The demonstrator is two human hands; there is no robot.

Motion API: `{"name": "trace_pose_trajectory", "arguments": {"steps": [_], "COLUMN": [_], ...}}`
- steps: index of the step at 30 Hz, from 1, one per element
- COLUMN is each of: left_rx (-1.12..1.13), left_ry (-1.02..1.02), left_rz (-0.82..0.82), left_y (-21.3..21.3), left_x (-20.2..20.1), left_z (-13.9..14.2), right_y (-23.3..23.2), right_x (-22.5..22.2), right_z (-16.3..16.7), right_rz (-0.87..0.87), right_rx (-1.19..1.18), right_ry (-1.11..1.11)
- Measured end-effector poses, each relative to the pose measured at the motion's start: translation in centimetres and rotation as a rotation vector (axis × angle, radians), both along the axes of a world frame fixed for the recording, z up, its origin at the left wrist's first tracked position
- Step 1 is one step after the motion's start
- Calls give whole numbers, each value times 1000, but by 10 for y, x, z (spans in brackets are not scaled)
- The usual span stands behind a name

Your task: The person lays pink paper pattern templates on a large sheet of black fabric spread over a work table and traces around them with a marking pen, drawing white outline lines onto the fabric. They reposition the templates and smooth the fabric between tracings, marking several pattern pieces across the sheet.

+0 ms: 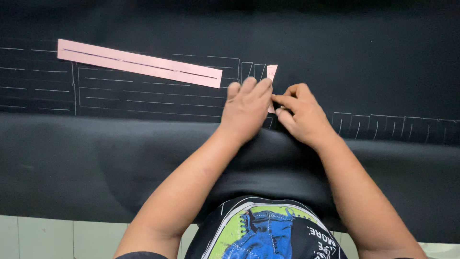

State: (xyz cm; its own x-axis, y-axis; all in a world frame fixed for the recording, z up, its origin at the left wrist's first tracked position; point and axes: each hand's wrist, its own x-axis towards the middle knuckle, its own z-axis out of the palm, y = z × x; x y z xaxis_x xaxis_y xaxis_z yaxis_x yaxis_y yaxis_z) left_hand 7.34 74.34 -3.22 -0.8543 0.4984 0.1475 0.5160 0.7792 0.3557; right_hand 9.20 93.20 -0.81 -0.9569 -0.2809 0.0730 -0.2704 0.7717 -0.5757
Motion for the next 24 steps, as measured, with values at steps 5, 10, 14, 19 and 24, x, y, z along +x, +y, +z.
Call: {"name": "trace_pose_trajectory", "arguments": {"steps": [5,10,14,19,24], "left_rx": [-33,69,40,61,175], "left_ry": [-113,-237,-290,-332,-386], "left_rz": [136,284,290,304,290], "left_y": [32,57,61,59,51], "left_x": [7,7,4,4,1], "left_z": [6,3,-3,-6,-2], "right_y": [7,-4,-18,-25,-24], "right_x": [-20,-44,-58,-64,-69], "right_z": [25,45,48,42,33], "right_rz": [-73,26,48,66,152], "right_rx": [23,-57,-29,35,90], "right_ry": [202,150,-55,-112,29]}}
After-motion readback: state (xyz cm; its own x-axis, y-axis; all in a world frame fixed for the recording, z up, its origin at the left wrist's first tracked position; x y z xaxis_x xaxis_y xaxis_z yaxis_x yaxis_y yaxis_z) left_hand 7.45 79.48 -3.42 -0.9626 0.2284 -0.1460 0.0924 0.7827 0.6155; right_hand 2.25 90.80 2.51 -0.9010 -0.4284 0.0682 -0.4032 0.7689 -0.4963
